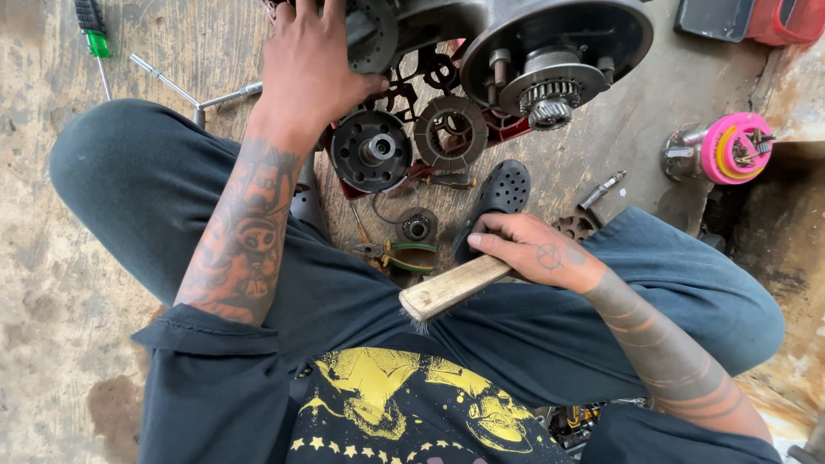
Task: Cleaning a motorcycle engine component using a brush
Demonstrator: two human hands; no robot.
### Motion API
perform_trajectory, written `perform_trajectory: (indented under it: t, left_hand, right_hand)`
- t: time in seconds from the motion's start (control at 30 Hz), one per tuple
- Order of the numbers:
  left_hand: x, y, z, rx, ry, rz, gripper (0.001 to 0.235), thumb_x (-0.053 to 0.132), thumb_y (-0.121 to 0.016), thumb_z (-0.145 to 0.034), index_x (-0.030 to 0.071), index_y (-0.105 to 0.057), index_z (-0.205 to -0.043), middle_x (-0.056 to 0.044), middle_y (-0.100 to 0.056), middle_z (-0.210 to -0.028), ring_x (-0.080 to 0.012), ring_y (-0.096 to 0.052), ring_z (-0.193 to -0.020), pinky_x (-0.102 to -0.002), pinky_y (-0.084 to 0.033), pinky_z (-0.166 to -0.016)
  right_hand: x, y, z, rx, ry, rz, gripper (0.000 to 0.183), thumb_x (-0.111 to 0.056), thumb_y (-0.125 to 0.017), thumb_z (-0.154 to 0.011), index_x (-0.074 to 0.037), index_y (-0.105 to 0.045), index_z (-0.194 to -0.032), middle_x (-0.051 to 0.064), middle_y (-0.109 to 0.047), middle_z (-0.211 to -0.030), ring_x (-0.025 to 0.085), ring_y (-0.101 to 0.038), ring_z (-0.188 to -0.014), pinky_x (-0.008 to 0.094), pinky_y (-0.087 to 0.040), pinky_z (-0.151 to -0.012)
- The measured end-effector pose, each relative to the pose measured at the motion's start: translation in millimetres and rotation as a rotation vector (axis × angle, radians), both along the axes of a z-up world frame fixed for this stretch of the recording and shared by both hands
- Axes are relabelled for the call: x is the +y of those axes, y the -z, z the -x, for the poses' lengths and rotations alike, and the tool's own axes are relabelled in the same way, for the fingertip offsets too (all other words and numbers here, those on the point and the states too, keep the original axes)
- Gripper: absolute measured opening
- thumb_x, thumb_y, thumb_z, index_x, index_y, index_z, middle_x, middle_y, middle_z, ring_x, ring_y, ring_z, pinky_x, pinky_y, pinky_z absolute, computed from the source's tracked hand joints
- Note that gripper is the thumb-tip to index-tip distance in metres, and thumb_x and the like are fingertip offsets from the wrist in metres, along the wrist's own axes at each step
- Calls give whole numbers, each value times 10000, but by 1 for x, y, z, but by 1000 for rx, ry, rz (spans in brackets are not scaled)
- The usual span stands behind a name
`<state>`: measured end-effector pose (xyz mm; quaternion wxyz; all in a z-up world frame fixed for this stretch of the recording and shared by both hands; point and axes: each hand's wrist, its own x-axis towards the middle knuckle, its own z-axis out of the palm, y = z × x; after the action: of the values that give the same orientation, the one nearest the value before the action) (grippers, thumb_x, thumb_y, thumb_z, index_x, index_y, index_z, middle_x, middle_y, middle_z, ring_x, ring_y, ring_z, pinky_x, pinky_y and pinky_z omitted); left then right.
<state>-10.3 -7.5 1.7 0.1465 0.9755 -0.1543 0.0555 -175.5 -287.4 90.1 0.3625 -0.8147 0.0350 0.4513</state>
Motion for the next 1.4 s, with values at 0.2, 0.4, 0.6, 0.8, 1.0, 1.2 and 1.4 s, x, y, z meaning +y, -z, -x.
perform_trajectory:
  t: [0.2, 0.4, 0.6, 0.8, 1.0, 1.2, 1.4]
  left_hand:
    - [3, 4, -1, -61, 32, 9, 862, 463, -987, -675, 36, -612, -1324, -217, -648, -1196, -424, -617, -1047, -509, -591, -693]
    - [6, 4, -1, -63, 61, -25, 739, 429, -954, -729, 11, -658, -1261, -210, -693, -1131, -409, -654, -999, -488, -587, -730]
    - [10, 2, -2, -75, 93, -13, 709, 431, -952, -747, 8, -676, -1243, -203, -719, -1113, -405, -662, -996, -484, -561, -783]
    - [14, -2, 0, -32, 110, 2, 686, 420, -943, -781, -43, -692, -1220, -225, -726, -1117, -418, -676, -991, -486, -572, -788]
    - [16, -4, 1, -44, 132, 40, 683, 398, -956, -772, -35, -693, -1230, -229, -727, -1118, -431, -674, -968, -501, -559, -783]
    - [16, -8, 2, -22, 105, -32, 654, 436, -931, -804, -28, -716, -1211, -206, -729, -1097, -392, -681, -944, -505, -543, -759]
    - [-6, -55, 28, -217, 109, -69, 660, 461, -925, -914, -18, -655, -1280, -190, -661, -1166, -347, -607, -1018, -481, -431, -890]
  right_hand:
    - [2, -4, -2, 26, 1, 17, 307, -306, -573, -988, -49, -731, -929, 32, -672, -645, 128, -551, -522, 283, -444, -505]
    - [-1, -2, 0, -13, -27, 40, 305, -323, -577, -986, -66, -726, -920, 20, -675, -663, 128, -558, -563, 288, -459, -552]
    - [-3, -1, 1, -32, -33, 34, 303, -322, -577, -981, -62, -723, -923, 23, -677, -674, 135, -564, -579, 296, -469, -567]
    - [-3, -4, 1, -25, -34, 54, 305, -326, -573, -979, -64, -726, -942, 30, -687, -682, 142, -578, -572, 300, -477, -561]
    - [-3, -6, 0, -9, -33, 69, 297, -320, -574, -984, -65, -720, -944, 32, -677, -663, 147, -566, -555, 304, -466, -544]
    - [-3, -7, 0, -24, -26, 51, 296, -310, -577, -984, -56, -718, -925, 32, -680, -662, 145, -566, -550, 302, -461, -537]
    - [-6, -3, 0, -29, -91, 155, 316, -376, -560, -976, -99, -712, -982, 34, -728, -736, 193, -654, -653, 334, -505, -646]
